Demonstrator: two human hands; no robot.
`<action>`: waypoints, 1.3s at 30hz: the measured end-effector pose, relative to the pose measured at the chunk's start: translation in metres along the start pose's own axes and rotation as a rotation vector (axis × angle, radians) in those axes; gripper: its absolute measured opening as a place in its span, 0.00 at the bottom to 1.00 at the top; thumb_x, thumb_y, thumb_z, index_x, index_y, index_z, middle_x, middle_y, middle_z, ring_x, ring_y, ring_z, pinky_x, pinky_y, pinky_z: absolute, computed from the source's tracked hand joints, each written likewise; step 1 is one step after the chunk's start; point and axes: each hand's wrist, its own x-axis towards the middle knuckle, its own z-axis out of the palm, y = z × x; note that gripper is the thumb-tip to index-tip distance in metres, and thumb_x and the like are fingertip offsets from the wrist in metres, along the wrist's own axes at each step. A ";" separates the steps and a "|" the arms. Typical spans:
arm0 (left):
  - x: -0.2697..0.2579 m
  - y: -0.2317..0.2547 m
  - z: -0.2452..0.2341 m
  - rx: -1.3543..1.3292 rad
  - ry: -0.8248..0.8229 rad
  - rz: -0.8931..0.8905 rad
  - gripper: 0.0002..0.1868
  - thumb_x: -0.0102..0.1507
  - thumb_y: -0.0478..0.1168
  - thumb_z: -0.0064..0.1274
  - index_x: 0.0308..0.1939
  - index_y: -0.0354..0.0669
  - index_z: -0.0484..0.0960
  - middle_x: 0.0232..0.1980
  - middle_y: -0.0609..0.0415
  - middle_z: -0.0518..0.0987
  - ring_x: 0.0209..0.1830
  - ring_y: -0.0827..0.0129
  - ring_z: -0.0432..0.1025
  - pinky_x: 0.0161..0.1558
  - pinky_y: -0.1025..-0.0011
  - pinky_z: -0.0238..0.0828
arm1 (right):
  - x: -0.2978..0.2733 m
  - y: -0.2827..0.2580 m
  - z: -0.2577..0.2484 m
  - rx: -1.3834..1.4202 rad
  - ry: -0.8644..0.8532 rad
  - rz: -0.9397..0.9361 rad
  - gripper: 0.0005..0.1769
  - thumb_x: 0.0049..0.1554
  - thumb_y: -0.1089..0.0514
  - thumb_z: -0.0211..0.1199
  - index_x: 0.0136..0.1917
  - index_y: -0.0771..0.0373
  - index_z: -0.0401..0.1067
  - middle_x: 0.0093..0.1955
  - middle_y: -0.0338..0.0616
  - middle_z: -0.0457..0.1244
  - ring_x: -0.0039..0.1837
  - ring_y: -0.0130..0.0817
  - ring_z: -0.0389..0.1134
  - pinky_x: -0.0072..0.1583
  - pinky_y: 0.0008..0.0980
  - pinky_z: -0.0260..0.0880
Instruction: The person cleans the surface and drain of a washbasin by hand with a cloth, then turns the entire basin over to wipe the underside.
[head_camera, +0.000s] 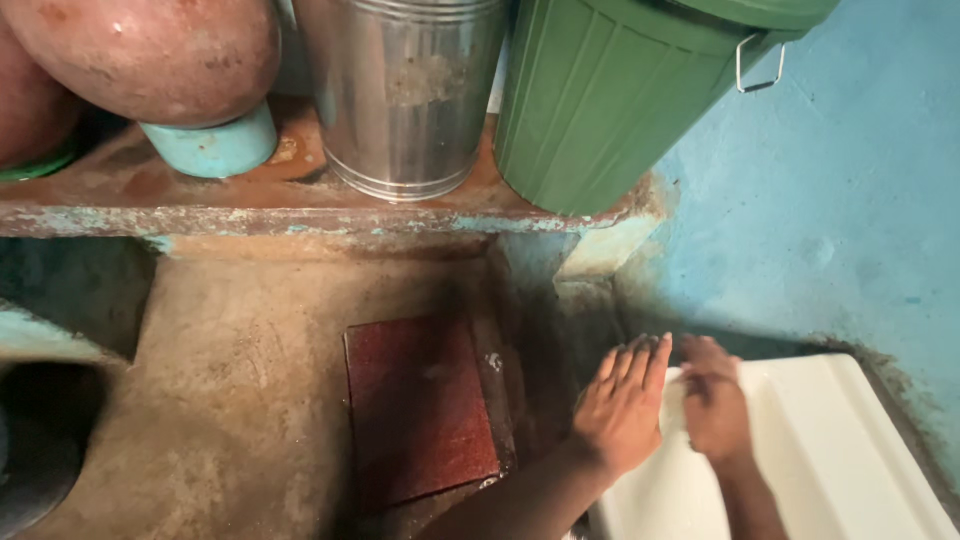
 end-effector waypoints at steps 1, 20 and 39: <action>-0.001 0.000 0.000 -0.006 0.006 0.006 0.36 0.60 0.34 0.46 0.74 0.27 0.63 0.70 0.36 0.73 0.74 0.52 0.65 0.76 0.58 0.53 | -0.006 -0.017 0.009 0.055 -0.016 -0.027 0.16 0.55 0.68 0.54 0.56 0.61 0.72 0.71 0.50 0.65 0.81 0.47 0.57 0.82 0.46 0.44; 0.000 0.001 -0.004 -0.069 -0.010 -0.011 0.34 0.64 0.33 0.45 0.75 0.27 0.61 0.71 0.36 0.71 0.75 0.52 0.64 0.77 0.57 0.51 | -0.007 -0.055 -0.007 -0.002 -0.017 0.057 0.32 0.52 0.73 0.50 0.70 0.63 0.68 0.77 0.54 0.58 0.82 0.51 0.52 0.76 0.42 0.53; 0.003 0.002 -0.001 0.013 -0.030 -0.011 0.42 0.60 0.32 0.46 0.78 0.24 0.53 0.73 0.35 0.68 0.77 0.54 0.60 0.80 0.60 0.45 | -0.008 -0.047 -0.007 -0.209 0.055 0.104 0.19 0.60 0.68 0.54 0.63 0.62 0.76 0.69 0.50 0.65 0.74 0.43 0.63 0.72 0.39 0.65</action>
